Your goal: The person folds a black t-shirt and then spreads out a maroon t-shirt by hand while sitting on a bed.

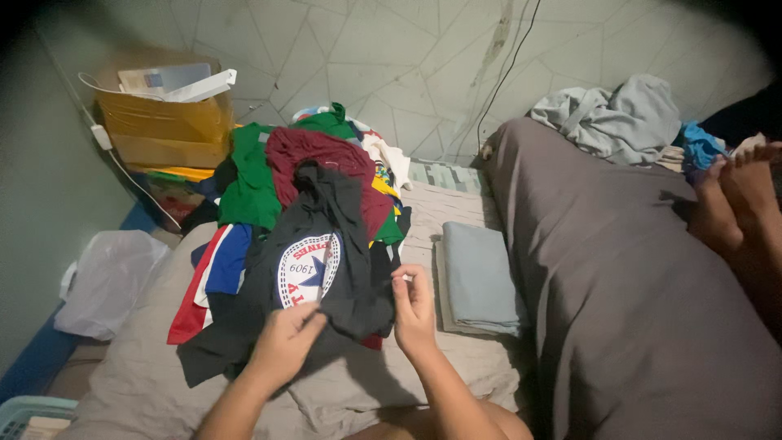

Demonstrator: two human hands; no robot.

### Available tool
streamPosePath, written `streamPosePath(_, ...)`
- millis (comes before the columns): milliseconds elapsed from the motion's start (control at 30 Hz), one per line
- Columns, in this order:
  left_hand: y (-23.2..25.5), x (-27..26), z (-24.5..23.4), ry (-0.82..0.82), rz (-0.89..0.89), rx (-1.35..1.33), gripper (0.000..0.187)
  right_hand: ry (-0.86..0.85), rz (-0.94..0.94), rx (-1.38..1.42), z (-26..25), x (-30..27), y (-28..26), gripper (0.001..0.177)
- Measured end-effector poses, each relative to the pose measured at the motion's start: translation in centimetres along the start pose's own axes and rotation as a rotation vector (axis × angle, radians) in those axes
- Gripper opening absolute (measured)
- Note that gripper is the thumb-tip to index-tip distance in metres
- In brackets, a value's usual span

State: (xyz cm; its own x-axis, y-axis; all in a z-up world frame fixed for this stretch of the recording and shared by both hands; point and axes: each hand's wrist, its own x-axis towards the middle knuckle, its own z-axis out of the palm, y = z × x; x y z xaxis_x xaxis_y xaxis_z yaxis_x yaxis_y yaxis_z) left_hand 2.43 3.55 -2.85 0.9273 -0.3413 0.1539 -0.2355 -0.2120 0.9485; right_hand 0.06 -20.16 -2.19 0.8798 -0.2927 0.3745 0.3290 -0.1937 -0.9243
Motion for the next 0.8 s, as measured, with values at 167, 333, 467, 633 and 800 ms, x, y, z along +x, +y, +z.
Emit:
streamPosePath(167, -3.6, 0.1, 1.0, -0.412, -0.154, -0.343, 0.033, -0.077, 0.026, 0.125, 1.3, 0.9, 0.6, 0.013)
streamPosePath(333, -0.9, 0.3, -0.6, 0.099, -0.615, -0.769, 0.024, -0.274, 0.881, 0.371, 1.5, 0.8, -2.1, 0.053)
streamPosePath(467, 1.2, 0.5, -2.7, 0.070, -0.540, -1.017, 0.029, -0.671, 0.516, 0.296, 1.6, 0.1, -3.1, 0.081)
streamPosePath(633, 2.0, 0.0, -3.2, -0.097, -0.366, -0.909, 0.038, -0.533, 0.390, 0.039, 2.5, -0.7, -1.3, 0.044)
streamPosePath(800, 0.1, -1.0, -4.3, -0.200, -0.349, -0.682, 0.029, -0.399, -0.098, 0.044, 0.0, 0.5, 1.0, 0.025)
